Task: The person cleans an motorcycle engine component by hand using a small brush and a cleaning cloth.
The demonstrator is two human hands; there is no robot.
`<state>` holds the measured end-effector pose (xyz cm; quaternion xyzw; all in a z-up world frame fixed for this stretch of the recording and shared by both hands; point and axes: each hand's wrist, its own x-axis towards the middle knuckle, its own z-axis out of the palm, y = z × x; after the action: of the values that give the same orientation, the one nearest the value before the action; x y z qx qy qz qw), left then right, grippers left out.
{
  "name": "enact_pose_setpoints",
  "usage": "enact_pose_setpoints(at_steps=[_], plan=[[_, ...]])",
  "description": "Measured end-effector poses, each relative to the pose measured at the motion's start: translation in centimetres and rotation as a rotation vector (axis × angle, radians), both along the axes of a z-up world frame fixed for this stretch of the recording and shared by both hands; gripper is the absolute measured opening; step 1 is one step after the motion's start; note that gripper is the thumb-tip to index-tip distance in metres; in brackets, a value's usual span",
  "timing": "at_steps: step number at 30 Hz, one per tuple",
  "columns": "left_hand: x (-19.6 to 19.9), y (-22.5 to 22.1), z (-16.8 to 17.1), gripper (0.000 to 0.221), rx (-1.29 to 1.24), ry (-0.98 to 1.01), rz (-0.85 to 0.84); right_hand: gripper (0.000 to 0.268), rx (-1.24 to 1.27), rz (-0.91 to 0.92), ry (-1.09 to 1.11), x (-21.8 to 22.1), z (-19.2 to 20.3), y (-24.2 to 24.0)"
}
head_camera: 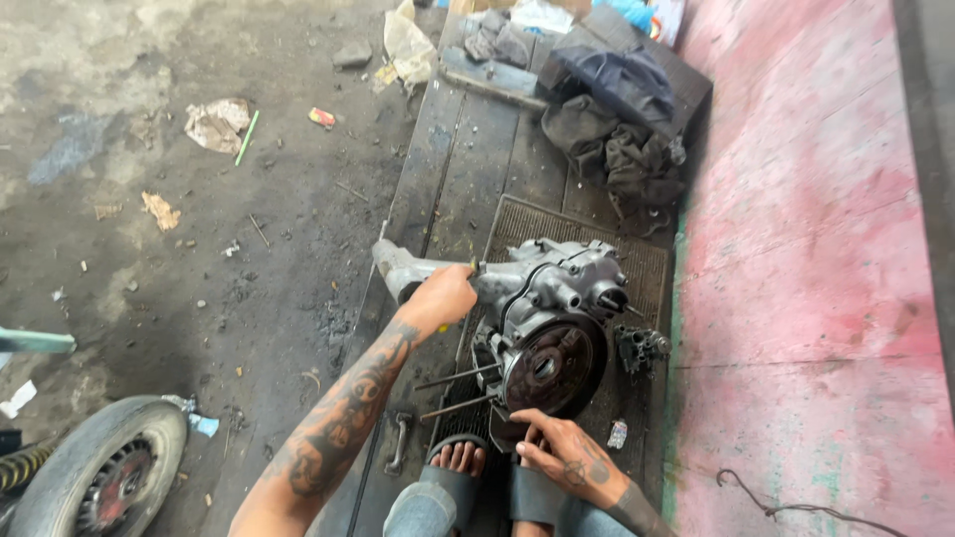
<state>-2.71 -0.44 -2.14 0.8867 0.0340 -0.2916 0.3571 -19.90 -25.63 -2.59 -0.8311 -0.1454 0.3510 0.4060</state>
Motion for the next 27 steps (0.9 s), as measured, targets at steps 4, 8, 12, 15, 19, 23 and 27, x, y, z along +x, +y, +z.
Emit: enact_pose_setpoints(at_steps=[4, 8, 12, 15, 19, 23, 27], plan=[[0.4, -0.2, -2.3, 0.065, 0.003, -0.011, 0.006, 0.036, -0.045, 0.017, -0.016, -0.2, -0.7, 0.2], [0.7, -0.6, -0.9, 0.059, 0.015, -0.012, 0.0, 0.035, -0.051, 0.062, -0.076, -0.4, -1.1, -0.1], [-0.3, 0.1, 2.6, 0.058, 0.024, 0.095, 0.017, 0.034, -0.011, 0.083, -0.059, 0.1, -0.7, -0.2], [2.2, -0.1, -5.4, 0.062, 0.029, -0.069, -0.014, 0.038, -0.048, 0.128, -0.15, -0.1, -3.5, -1.0], [1.5, -0.6, -3.5, 0.047, 0.066, 0.014, 0.034, 0.037, -0.009, 0.126, -0.12, -0.2, -1.8, -0.7], [1.2, -0.1, -4.1, 0.061, 0.004, -0.07, 0.045, 0.038, -0.115, 0.033, 0.067, 0.0, -1.0, -0.7], [1.3, -0.6, -1.2, 0.065, -0.038, 0.061, 0.051, 0.043, -0.192, 0.004, 0.151, 0.1, 0.8, -0.4]])
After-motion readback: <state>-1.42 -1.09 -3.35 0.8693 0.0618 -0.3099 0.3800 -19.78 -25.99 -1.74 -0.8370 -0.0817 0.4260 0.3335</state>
